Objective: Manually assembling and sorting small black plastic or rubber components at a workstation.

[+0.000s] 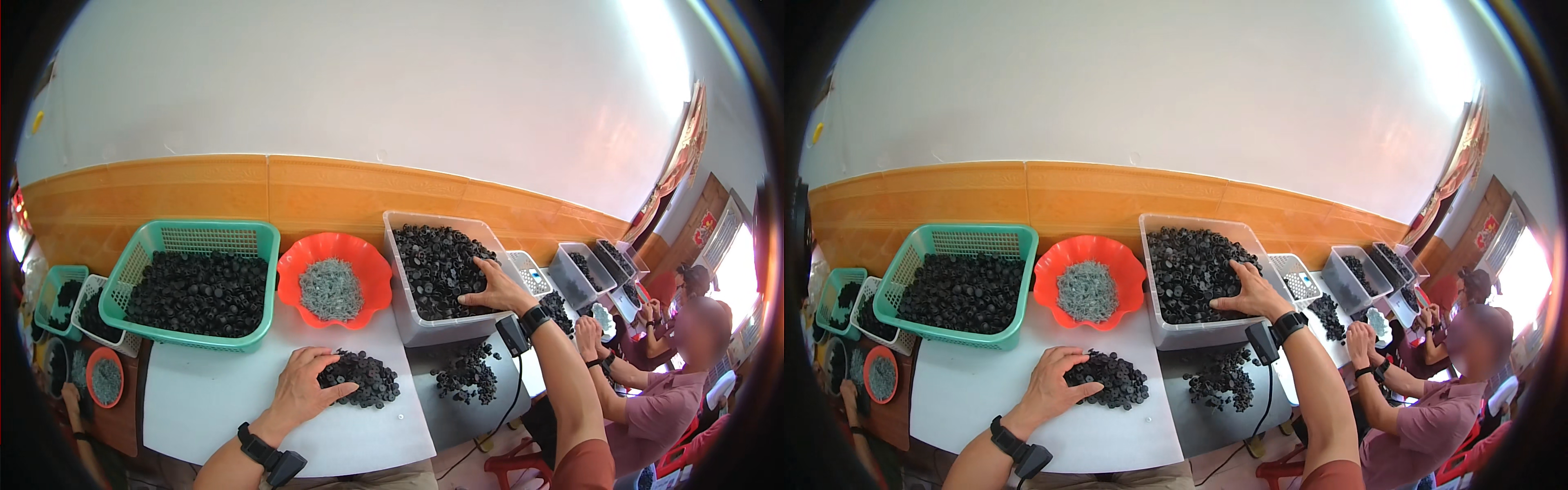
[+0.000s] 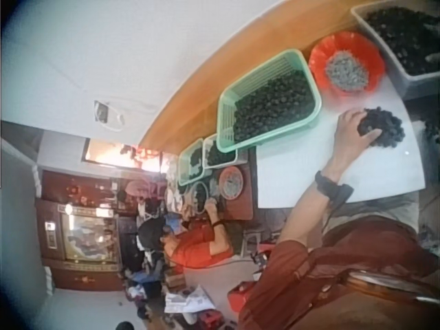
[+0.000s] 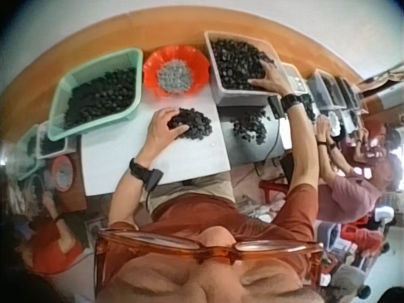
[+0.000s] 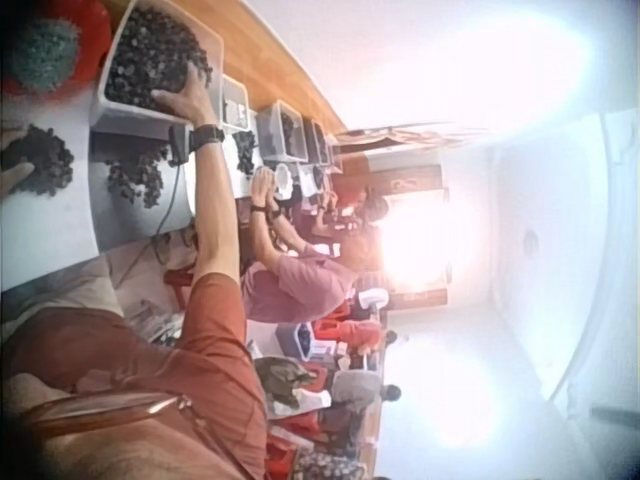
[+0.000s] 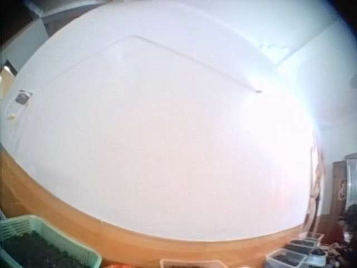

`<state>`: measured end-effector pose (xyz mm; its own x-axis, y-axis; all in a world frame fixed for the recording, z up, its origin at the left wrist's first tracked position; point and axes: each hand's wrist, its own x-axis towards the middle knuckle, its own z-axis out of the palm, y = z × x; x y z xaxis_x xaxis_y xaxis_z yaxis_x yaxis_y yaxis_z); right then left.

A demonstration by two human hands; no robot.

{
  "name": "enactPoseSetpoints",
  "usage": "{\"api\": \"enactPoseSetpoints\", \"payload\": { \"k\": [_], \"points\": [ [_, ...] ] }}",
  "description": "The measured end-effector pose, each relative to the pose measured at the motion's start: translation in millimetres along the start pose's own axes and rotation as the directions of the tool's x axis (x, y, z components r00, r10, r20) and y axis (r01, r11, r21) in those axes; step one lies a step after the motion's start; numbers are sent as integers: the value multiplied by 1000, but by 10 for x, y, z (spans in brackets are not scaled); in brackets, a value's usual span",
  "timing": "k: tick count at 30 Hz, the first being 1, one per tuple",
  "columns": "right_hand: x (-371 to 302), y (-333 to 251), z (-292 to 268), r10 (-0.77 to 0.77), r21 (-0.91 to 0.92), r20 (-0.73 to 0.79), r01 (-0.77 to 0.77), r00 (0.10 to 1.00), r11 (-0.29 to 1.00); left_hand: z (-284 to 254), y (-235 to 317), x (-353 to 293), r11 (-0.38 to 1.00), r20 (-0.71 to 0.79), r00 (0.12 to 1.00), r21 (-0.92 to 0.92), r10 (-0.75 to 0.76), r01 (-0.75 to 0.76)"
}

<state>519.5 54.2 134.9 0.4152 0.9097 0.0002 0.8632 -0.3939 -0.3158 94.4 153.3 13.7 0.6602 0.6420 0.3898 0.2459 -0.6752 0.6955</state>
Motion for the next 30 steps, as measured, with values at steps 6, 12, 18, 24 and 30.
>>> {"api": "enactPoseSetpoints", "payload": {
  "k": [6, 12, 18, 24, 30],
  "points": [
    [-45, -75, -11, -31, -27, -35, 30, 999, 999, 0, 1, 6, 1000, -19, 1000, 16, 5, -5],
    [-33, -90, 38, -43, -15, -47, 42, 998, 999, 5, 0, 3, 1000, -25, 1000, 5, -9, 10],
    [-33, -104, 67, -55, -50, -107, 50, 993, 997, 8, -2, -13, 1000, -31, 999, 0, -15, 15],
    [-87, -133, 71, -96, -85, -164, 83, 982, 993, 36, -46, 7, 1000, -41, 999, 9, 12, -12],
    [-181, -244, -64, -45, -126, -111, 31, 993, 992, 27, -40, 9, 1000, -20, 1000, -12, -23, 23]
  ]
}}
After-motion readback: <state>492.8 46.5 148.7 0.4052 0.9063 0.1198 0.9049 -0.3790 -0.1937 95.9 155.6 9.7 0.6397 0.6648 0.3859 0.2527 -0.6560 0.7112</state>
